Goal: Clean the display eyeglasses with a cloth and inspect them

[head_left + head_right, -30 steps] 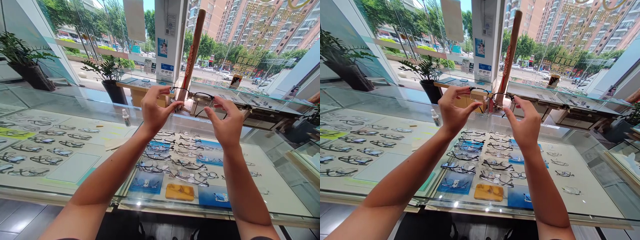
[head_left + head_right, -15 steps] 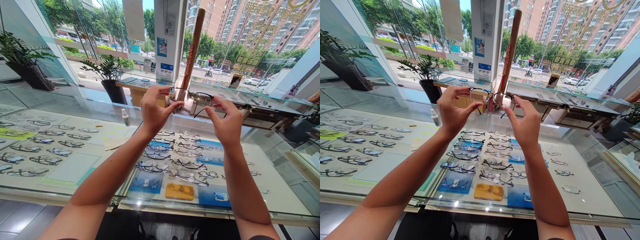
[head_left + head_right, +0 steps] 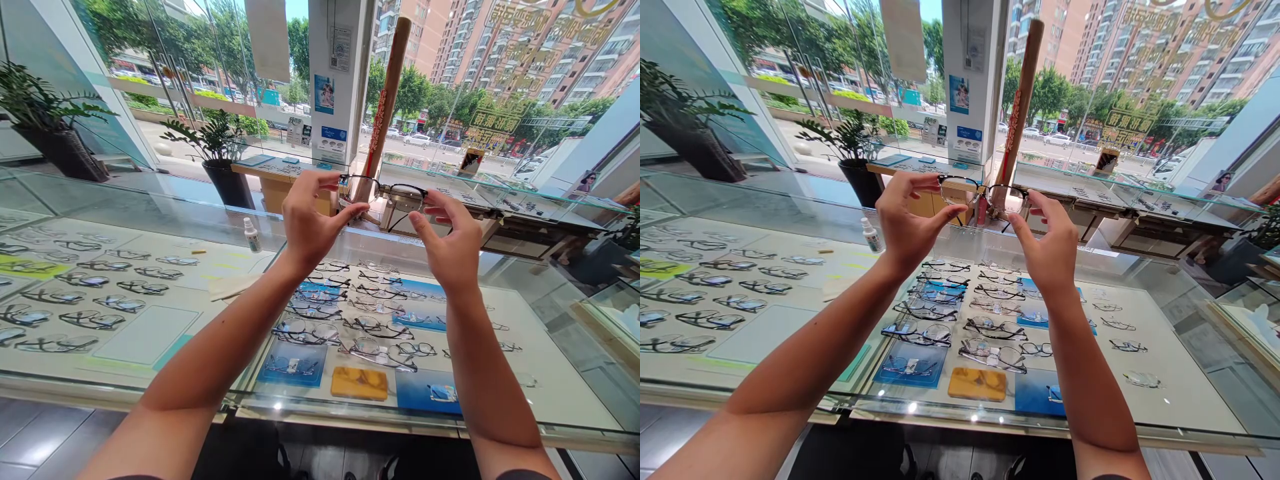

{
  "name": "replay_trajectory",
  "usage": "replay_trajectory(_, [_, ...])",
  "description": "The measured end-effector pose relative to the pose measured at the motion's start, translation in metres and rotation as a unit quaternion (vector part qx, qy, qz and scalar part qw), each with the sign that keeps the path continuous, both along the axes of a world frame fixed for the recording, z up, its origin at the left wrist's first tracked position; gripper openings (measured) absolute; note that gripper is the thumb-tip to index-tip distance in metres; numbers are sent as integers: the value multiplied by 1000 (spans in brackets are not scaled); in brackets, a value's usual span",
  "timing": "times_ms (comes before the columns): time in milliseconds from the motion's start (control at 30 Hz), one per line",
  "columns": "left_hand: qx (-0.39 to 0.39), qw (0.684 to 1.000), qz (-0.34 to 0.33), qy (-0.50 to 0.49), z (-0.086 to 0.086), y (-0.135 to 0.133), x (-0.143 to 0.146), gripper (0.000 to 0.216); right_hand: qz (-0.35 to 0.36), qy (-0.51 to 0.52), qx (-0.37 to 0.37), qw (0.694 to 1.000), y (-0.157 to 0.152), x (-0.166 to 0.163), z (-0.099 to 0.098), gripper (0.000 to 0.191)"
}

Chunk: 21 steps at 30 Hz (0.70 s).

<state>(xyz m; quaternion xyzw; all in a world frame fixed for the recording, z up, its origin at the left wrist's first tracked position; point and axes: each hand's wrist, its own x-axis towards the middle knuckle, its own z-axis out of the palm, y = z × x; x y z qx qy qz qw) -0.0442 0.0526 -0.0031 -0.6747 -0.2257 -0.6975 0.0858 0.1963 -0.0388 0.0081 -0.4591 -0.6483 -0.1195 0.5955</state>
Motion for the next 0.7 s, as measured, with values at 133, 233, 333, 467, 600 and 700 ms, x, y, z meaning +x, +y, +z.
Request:
replay_trajectory(133, [-9,1000,-6,-4,1,0,0,60,1,8,-6,1000,-1,-1,0,43])
replay_trajectory(233, [-19,1000,-4,-7,1,-1,1,61,1,9,-2,1000,-2,-2,1,42])
replay_trajectory(333, [-32,999,-5,-9,1,-1,1,62,2,7,-3,1000,-2,-2,1,40])
replay_trajectory(467, [-45,999,-12,-5,1,2,0,62,2,2,6,1000,-3,-2,3,38])
replay_trajectory(600, [-57,998,-21,-1,-1,5,0,60,-4,-3,18,1000,-5,-3,4,38])
replay_trajectory(700, [-50,998,-23,-3,-2,7,1,60,-7,-6,18,1000,-5,-3,4,39])
